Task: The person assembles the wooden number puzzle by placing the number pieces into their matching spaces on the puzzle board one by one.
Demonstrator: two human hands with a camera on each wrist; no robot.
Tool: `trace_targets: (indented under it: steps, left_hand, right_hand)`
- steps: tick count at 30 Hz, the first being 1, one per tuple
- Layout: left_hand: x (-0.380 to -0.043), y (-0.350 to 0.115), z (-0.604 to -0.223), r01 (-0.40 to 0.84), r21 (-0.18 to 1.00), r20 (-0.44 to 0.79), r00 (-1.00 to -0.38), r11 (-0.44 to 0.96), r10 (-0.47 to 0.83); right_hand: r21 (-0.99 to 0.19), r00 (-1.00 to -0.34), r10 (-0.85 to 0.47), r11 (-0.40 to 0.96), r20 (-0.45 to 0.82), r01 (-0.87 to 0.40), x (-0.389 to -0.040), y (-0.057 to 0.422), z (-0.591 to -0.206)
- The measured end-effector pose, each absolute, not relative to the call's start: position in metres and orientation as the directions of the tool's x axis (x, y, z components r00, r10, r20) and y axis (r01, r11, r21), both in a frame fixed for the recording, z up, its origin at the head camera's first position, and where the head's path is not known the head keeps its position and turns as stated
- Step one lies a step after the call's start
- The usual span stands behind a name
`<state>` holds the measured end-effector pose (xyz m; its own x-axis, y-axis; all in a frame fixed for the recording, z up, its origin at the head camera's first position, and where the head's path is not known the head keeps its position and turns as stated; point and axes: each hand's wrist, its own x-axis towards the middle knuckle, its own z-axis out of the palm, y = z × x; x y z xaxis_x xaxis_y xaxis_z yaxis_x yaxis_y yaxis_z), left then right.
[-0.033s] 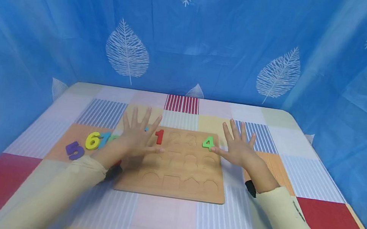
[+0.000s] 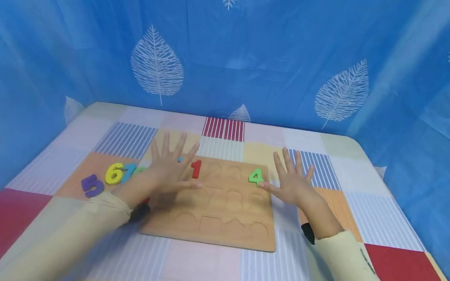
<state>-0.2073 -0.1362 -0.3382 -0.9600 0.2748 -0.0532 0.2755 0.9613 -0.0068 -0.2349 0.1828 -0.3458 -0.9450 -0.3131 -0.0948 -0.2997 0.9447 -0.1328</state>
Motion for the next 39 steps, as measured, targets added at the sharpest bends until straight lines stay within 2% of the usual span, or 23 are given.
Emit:
trace_targets:
  steps: [9, 14, 20, 28, 35, 39]
  left_hand:
    - [-0.205, -0.157, -0.331, 0.238, 0.042, -0.080, -0.967, 0.970, 0.240]
    - [-0.201, -0.197, -0.324, 0.191, 0.114, -0.130, -0.970, 0.975, 0.206]
    - [-0.190, -0.247, -0.323, 0.071, 0.144, -0.193, -0.976, 0.987, 0.099]
    - [-0.194, -0.282, -0.337, -0.013, 0.361, -0.275, -0.957, 0.933, 0.094]
    - [-0.202, -0.298, -0.353, -0.066, 0.291, -0.393, -0.918, 0.954, 0.056]
    - [-0.204, -0.302, -0.357, -0.060, 0.245, -0.381, -0.924, 0.968, 0.039]
  right_hand:
    - [-0.196, -0.913, -0.388, 0.912, -0.122, -0.361, -0.235, 0.185, -0.350]
    - [-0.250, -0.873, -0.462, 0.874, -0.159, -0.417, -0.225, 0.190, -0.356]
    - [-0.292, -0.832, -0.517, 0.842, -0.201, -0.453, -0.215, 0.194, -0.366]
    - [-0.301, -0.811, -0.546, 0.825, -0.212, -0.477, -0.215, 0.196, -0.370]
    - [-0.321, -0.806, -0.547, 0.823, -0.227, -0.469, -0.213, 0.197, -0.372]
    - [-0.329, -0.807, -0.545, 0.824, -0.230, -0.462, -0.215, 0.194, -0.374]
